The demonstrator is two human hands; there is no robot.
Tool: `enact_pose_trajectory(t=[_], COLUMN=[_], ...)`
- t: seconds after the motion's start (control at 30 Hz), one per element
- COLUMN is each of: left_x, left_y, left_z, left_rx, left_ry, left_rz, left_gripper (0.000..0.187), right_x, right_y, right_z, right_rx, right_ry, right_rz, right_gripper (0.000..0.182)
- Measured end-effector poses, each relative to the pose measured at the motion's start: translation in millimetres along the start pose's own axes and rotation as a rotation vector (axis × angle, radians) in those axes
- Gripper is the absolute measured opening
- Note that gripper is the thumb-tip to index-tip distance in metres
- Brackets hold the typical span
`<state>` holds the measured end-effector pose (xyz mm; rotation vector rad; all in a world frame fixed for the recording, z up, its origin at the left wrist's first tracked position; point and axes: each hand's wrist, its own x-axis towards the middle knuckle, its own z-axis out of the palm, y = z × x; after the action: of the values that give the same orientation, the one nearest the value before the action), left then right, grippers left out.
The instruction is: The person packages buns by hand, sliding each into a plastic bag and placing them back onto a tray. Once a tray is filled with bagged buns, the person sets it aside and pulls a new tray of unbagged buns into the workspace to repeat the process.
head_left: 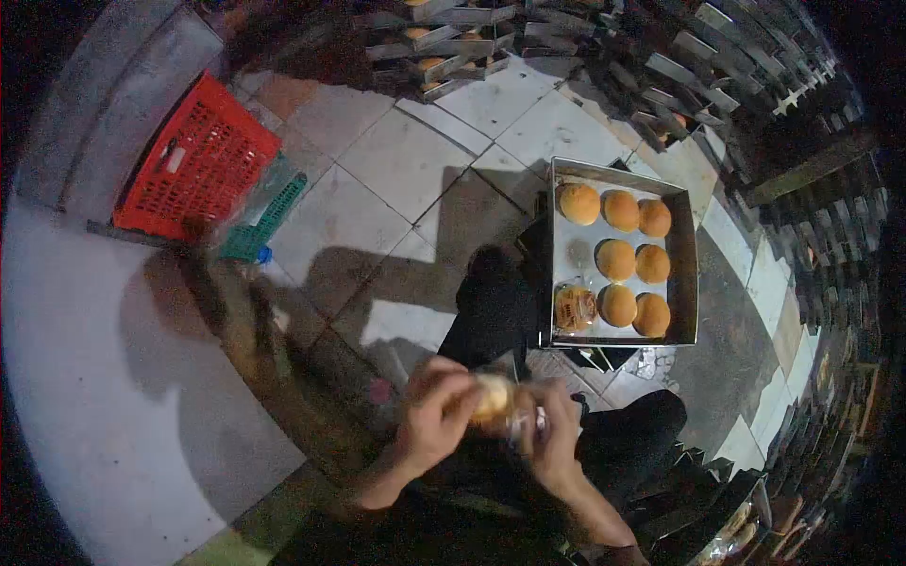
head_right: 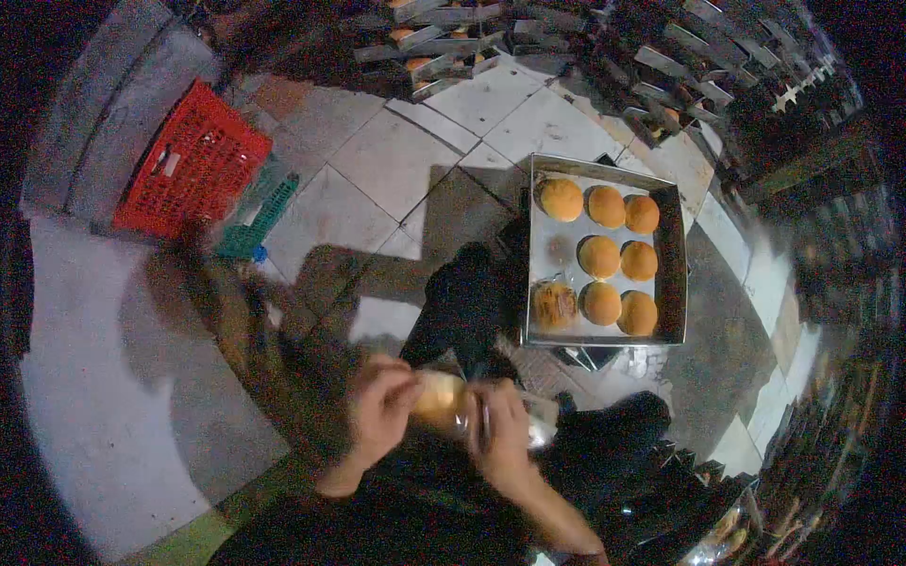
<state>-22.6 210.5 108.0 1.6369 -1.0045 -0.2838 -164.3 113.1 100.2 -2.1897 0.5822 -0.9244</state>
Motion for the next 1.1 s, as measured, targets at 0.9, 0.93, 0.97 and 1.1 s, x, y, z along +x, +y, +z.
enact_pose_trajectory(t=[0.9, 0.93, 0.97, 1.1], left_x=[-49.6, -46.3, -44.9, -41.5], left_y=[80.3, 78.7, 75.5, 57.7], left_z=[4.1, 2.0, 4.6, 13.6], left_rx=[-0.703, -0.655, -0.66, -0.595], left_ry=[0.655, 0.589, 0.58, 0.48], left_rz=[-0.294, -0.109, -0.118, -0.27], left_gripper=[0.023, 0.028, 0.028, 0.025], right_x=[22.0, 48.6, 61.3, 50.0], right_y=[43.6, 64.8, 106.4, 245.6], right_z=[-35.6, -48.1, -48.9, -31.1], right_rx=[0.581, 0.308, 0.147, -0.008], right_ry=[0.086, 0.07, 0.071, 0.217], right_rz=[0.459, 0.406, 0.463, 0.648], right_gripper=[0.069, 0.069, 0.065, 0.04])
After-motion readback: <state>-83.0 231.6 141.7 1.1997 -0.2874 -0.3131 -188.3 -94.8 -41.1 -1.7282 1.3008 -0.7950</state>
